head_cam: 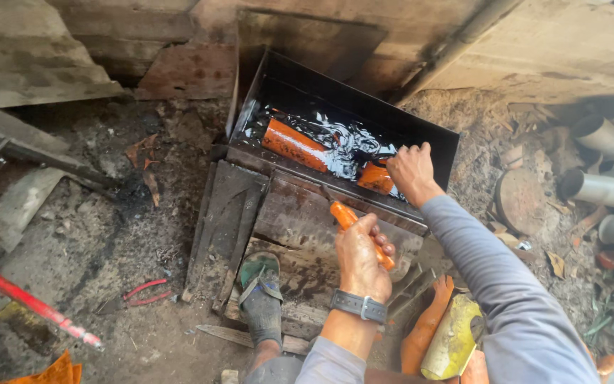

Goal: The person uses pliers to submerge an orange plastic pipe fitting into a black liquid bath, then removes it and places it on a cloth. The person repeats this process with another orange plastic part.

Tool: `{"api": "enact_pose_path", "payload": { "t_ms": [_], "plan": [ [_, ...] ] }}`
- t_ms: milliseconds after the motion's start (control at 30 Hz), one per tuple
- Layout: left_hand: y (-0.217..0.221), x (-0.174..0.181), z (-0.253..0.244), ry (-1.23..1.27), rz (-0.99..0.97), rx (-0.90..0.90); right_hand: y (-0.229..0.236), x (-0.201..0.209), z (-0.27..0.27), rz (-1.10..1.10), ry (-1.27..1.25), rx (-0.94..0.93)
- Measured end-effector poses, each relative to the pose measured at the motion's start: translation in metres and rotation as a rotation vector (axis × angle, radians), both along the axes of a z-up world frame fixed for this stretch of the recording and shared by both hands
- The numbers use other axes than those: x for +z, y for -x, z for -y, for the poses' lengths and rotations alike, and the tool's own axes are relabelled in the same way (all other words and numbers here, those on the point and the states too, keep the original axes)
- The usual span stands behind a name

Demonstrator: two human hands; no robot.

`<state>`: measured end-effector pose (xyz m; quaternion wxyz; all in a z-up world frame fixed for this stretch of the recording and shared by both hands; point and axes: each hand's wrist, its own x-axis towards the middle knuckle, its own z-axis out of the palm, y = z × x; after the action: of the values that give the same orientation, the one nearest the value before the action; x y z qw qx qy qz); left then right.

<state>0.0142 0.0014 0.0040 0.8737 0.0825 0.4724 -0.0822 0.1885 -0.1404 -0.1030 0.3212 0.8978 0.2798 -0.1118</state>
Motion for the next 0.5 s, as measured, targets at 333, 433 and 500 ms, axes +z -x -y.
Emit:
{"api": "enact_pose_path", "payload": {
  "t_ms": [333, 433, 500],
  "plan": [
    [0.003, 0.003, 0.006, 0.031, -0.02, -0.007, 0.006, -0.017, 0.019, 0.095, 0.011, 0.204],
    [0.005, 0.003, 0.008, 0.014, -0.013, -0.017, 0.008, -0.024, 0.016, 0.035, 0.012, 0.104],
    [-0.001, 0.002, 0.003, -0.008, -0.011, -0.015, -0.002, -0.015, 0.01, -0.009, -0.07, 0.025]
  ]
}}
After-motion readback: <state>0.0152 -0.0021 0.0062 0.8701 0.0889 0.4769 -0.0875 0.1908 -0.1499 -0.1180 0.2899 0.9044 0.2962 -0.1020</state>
